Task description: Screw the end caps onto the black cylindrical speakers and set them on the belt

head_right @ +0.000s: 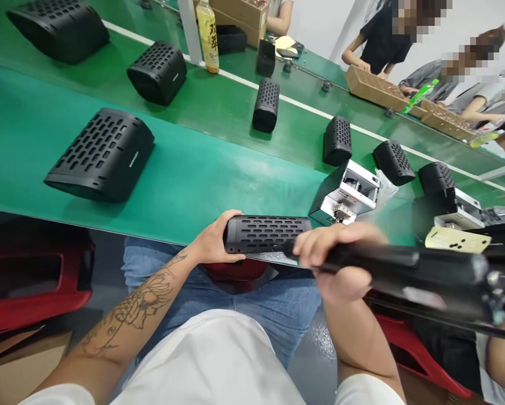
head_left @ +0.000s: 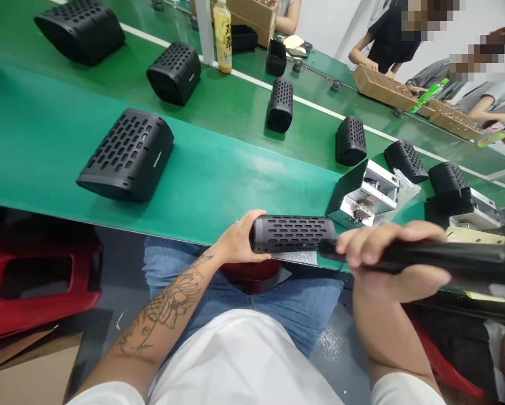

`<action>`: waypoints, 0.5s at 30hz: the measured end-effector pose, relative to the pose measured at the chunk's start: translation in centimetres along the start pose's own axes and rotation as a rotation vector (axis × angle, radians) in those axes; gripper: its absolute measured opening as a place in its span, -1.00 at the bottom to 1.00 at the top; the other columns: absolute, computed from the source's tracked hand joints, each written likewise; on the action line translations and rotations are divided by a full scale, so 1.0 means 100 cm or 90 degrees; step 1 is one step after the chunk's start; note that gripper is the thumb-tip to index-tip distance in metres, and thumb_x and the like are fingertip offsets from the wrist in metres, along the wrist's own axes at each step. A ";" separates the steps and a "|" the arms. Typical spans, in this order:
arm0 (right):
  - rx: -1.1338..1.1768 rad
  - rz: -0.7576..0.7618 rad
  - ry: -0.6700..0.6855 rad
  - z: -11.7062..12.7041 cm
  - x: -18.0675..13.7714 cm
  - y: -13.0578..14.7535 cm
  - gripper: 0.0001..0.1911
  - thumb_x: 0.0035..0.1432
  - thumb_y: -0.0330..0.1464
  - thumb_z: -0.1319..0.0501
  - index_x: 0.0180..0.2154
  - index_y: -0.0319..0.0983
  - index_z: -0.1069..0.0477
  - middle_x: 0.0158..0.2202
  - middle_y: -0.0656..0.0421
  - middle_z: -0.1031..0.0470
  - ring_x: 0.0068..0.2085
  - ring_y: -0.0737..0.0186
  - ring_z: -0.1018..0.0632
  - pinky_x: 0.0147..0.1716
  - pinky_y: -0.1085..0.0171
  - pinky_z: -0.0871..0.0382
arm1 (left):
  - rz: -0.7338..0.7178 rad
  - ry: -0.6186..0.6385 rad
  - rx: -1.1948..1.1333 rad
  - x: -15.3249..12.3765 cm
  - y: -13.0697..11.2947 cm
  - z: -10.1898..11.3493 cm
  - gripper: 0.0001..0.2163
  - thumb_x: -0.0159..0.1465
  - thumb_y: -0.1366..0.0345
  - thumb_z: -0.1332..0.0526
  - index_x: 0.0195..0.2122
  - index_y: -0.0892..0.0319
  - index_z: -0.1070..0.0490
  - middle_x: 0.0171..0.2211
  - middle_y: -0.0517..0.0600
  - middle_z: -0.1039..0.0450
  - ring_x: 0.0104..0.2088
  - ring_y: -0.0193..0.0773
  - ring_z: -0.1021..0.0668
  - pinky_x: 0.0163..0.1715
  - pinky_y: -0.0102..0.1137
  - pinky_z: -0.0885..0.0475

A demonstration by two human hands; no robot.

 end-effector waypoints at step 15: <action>0.063 -0.147 0.145 -0.109 -0.018 -0.044 -0.45 0.41 0.12 -0.68 -0.20 -0.05 -0.47 -0.57 0.41 -0.54 -0.68 0.29 -0.49 -0.56 0.21 -0.66 | -0.016 -0.012 -0.024 0.004 -0.003 -0.011 0.12 0.21 -0.06 -0.78 0.68 -0.01 -0.25 0.55 0.26 -0.58 0.44 0.31 -0.77 0.46 0.11 -0.75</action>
Point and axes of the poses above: each hand's wrist, its own x-axis towards the middle knuckle, its own z-axis out of the back of the hand, y = z × x, the point moved 7 cm from there along x, towards the middle knuckle
